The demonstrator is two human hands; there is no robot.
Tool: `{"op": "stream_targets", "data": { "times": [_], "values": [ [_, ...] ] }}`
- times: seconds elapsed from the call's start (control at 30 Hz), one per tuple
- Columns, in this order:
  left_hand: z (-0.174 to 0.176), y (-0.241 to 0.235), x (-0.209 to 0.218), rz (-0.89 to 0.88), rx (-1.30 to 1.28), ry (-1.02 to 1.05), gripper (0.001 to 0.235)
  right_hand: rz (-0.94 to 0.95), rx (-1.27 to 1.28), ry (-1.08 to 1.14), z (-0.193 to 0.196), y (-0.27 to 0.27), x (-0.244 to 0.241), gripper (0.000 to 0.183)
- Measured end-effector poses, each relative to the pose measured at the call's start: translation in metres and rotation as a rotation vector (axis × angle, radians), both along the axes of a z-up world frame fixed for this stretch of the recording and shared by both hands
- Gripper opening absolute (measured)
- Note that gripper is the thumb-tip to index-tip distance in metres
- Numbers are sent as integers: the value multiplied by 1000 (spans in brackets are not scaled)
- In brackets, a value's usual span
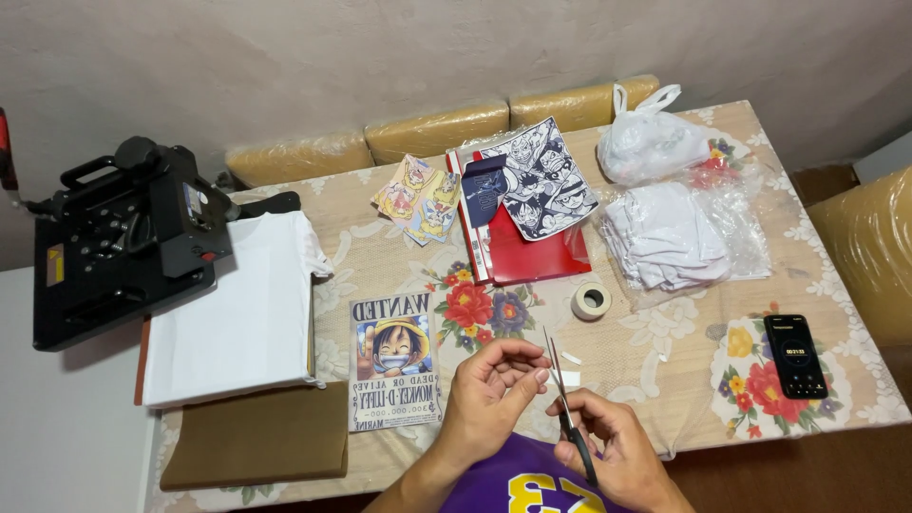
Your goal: Preparing a printed design for heat transfer by cutting and applying heat-resistant tape to secure it onto a white garment.
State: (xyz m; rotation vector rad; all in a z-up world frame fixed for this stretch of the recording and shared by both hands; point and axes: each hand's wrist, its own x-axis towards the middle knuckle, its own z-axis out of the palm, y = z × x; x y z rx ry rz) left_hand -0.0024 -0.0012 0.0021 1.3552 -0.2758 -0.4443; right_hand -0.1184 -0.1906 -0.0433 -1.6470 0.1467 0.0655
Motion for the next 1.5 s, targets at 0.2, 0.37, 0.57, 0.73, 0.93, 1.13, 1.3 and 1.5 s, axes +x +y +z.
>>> {"op": "stream_targets", "data": {
  "times": [0.2,0.37,0.57,0.73,0.93,1.13,1.3,1.5],
  "values": [
    [-4,-2,-3,18,-15,-12,23,-26,-11,11,-1,3,-2,42],
    [-5,-3,-3,28,-15,9,22,-56,4,1,-14,2,-4,36],
    [-16,-5,3,35,-47,59,21,-172,18,70,-41,5,-1,28],
    [-36,-4,11,71,-23,41,19,-256,76,141,-89,-11,21,22],
    [-76,11,17,154,26,65,18,-199,-479,567,-163,-51,37,43],
    [-90,28,15,219,64,147,18,-47,-723,682,-212,-64,34,57],
    [-108,43,10,276,70,248,24,-115,-835,536,-272,-71,25,71],
    [-134,59,-2,303,52,376,26,-102,-739,519,-265,-65,20,30]
  ]
}}
